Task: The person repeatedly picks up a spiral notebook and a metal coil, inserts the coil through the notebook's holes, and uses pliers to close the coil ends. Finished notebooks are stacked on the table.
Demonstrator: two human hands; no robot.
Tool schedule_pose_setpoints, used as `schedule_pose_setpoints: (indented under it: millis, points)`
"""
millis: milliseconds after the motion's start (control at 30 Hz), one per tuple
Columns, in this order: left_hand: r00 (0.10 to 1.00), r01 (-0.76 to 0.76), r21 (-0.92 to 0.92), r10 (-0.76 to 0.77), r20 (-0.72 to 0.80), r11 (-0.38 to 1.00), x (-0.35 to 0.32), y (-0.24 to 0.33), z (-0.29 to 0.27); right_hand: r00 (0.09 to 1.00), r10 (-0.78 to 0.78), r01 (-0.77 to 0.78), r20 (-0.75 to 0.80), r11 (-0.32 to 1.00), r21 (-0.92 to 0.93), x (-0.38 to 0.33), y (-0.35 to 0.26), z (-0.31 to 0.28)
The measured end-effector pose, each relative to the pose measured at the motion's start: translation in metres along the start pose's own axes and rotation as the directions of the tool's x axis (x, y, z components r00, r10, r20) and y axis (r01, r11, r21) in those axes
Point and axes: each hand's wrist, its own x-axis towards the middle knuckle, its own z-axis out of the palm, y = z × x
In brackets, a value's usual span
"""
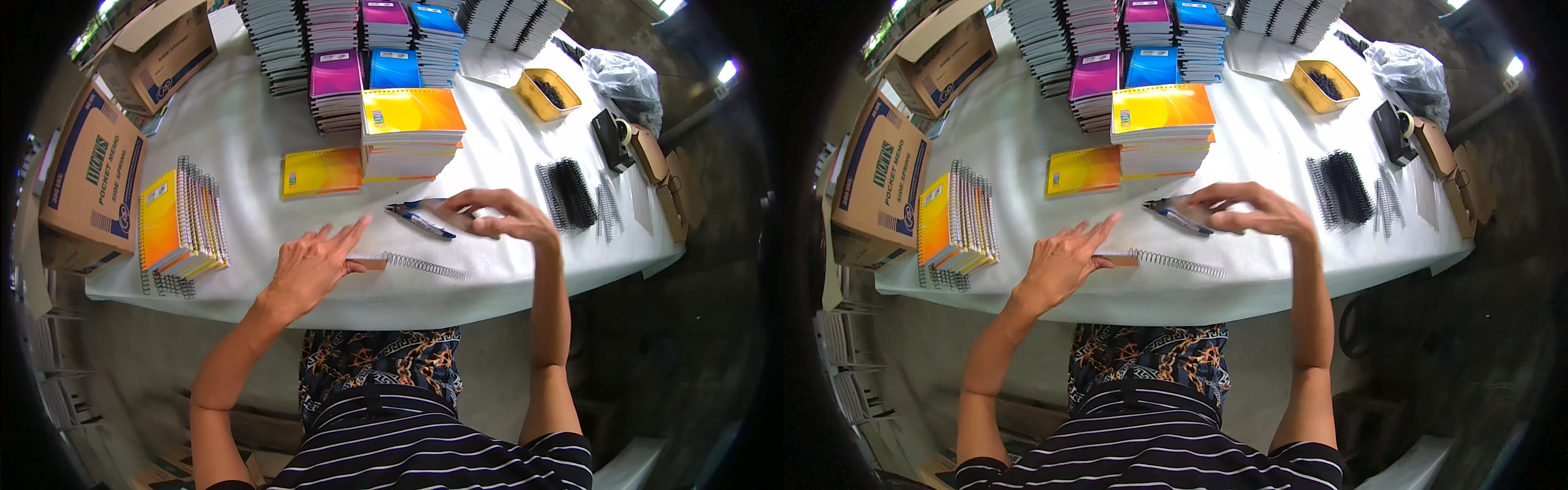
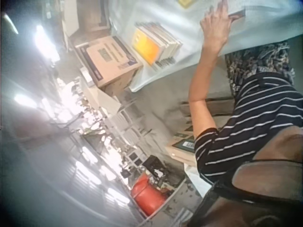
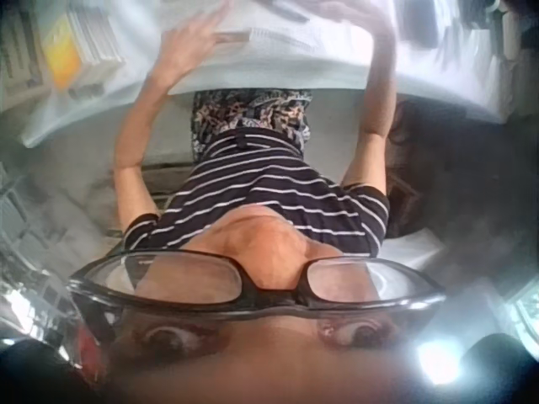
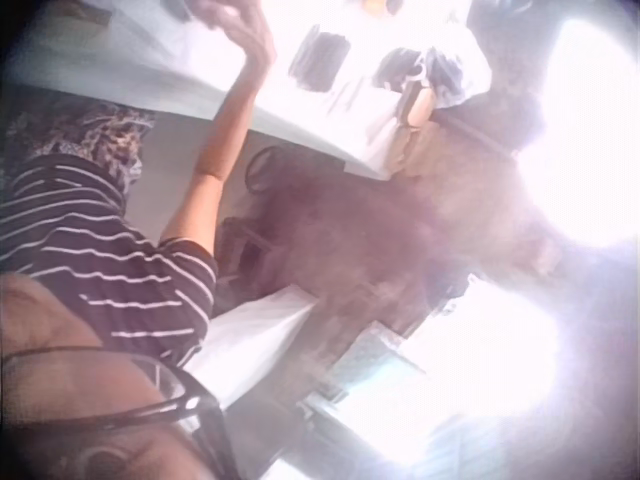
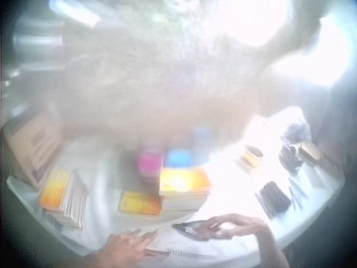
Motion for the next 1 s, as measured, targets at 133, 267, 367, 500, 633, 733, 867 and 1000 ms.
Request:
schedule_pose_setpoints:
  millis: [133, 267, 367, 500, 633, 733, 867, 1000]
  points:
    - [0.956, 0.012, -0.075, 0.011, 0.295, 0.997, 0.006, -0.006, -0.008, 0.963, -0.018, 0.059, 0.269, 0.988, -0.146, 0.043, -0.006, 0.037]
    - [0.963, 0.017, -0.128, 0.019, 0.27, 0.992, 0.009, -0.016, -0.004, 0.938, -0.144, 0.129, 0.316, 0.989, 0.068, 0.049, -0.015, 0.037]
    - [0.953, 0.035, -0.112, 0.001, 0.304, 0.993, 0.018, -0.016, -0.006, 0.957, 0.114, -0.087, 0.268, 0.99, -0.11, 0.059, -0.02, 0.039]
    - [0.932, 0.05, -0.097, -0.012, 0.362, 0.994, 0.021, -0.012, -0.015, 0.951, -0.133, 0.108, 0.278, 0.989, 0.105, 0.052, -0.008, 0.038]
    - [0.931, 0.042, -0.115, 0.003, 0.364, 0.992, 0.018, -0.01, -0.014, 0.954, -0.013, 0.03, 0.299, 0.998, -0.053, 0.059, -0.002, 0.042]
    - [0.938, 0.038, -0.14, 0.012, 0.345, 0.989, 0.016, -0.011, -0.012, 0.946, -0.147, 0.127, 0.29, 0.988, 0.088, 0.054, -0.007, 0.045]
    - [0.935, 0.043, -0.137, 0.008, 0.354, 0.99, 0.016, -0.007, -0.013, 0.952, -0.009, 0.04, 0.305, 0.995, -0.096, 0.063, -0.009, 0.047]
    - [0.942, 0.073, -0.147, -0.02, 0.335, 0.986, 0.011, -0.012, -0.003, 0.954, -0.052, 0.082, 0.297, 0.992, -0.091, 0.066, -0.012, 0.056]
